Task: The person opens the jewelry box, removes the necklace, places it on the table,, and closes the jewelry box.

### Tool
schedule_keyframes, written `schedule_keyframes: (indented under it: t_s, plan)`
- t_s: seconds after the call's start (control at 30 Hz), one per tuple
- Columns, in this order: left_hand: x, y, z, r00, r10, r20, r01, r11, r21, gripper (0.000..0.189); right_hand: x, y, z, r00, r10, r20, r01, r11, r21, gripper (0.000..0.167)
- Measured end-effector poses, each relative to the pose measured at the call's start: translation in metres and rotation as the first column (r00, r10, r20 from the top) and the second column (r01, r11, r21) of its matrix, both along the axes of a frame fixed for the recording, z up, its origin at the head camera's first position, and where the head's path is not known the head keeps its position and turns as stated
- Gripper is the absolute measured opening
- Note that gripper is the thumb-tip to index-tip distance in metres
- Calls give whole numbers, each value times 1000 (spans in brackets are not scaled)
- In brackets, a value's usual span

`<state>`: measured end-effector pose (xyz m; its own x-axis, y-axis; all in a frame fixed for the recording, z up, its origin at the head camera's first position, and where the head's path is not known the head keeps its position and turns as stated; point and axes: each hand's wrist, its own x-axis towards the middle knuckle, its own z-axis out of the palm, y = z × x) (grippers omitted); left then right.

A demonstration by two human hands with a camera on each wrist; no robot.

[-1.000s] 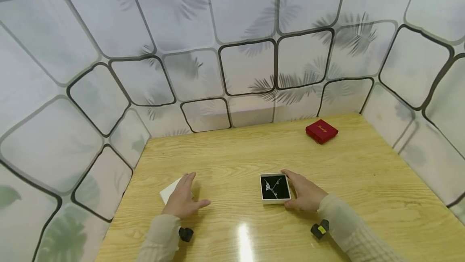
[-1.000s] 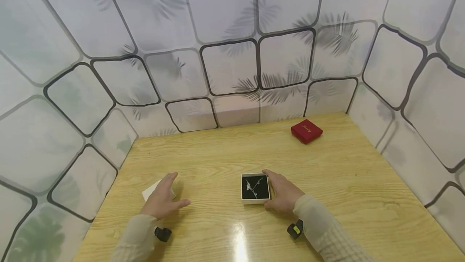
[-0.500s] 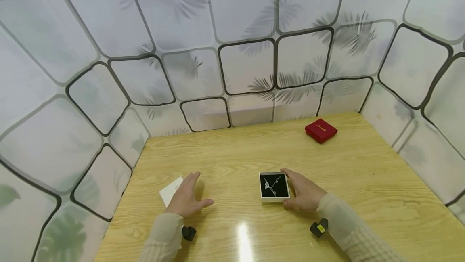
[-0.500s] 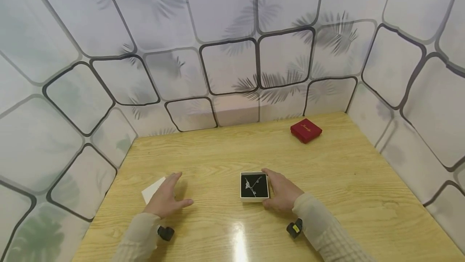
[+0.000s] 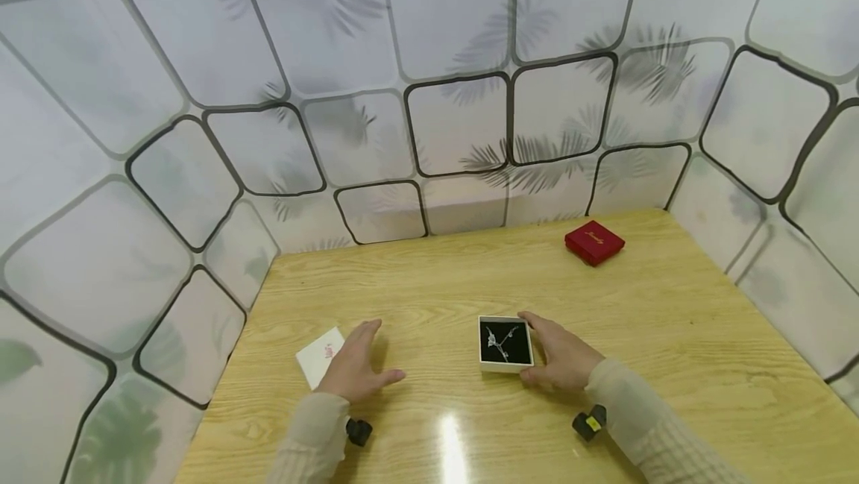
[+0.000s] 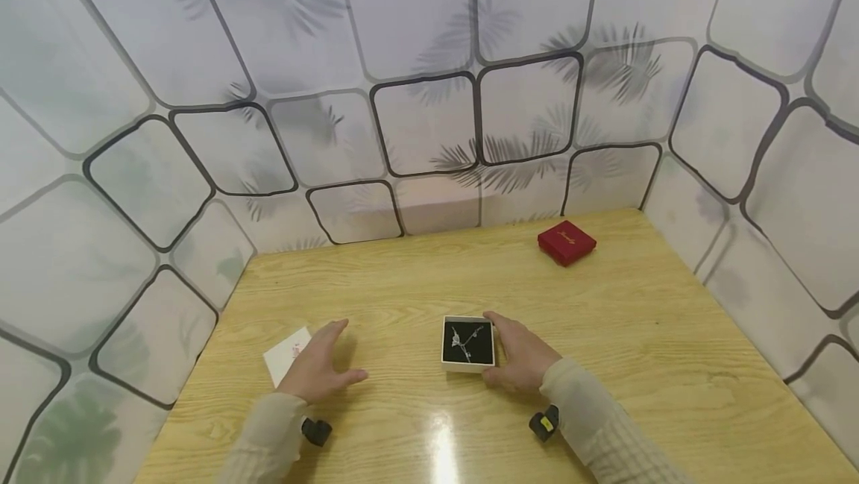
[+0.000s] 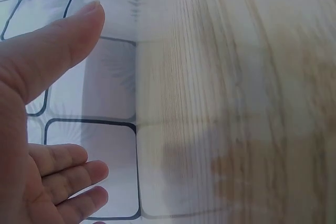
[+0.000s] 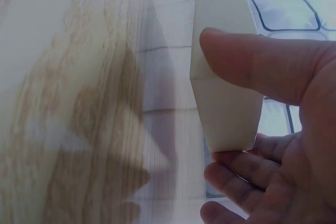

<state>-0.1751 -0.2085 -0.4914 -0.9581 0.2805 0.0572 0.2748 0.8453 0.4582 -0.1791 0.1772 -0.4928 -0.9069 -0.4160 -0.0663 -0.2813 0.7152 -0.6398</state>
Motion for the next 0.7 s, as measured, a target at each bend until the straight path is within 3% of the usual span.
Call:
schedule_keyframes:
  t_s: [0.53, 0.7]
  plan:
    - [-1, 12, -1, 999, -3, 51, 2, 1000, 20, 104, -1, -1, 1, 1000, 16, -10, -16, 1000, -13, 101]
    - [-2, 14, -3, 999, -13, 31, 12, 999, 33, 104, -2, -1, 0, 1000, 17, -13, -17, 1000, -13, 101]
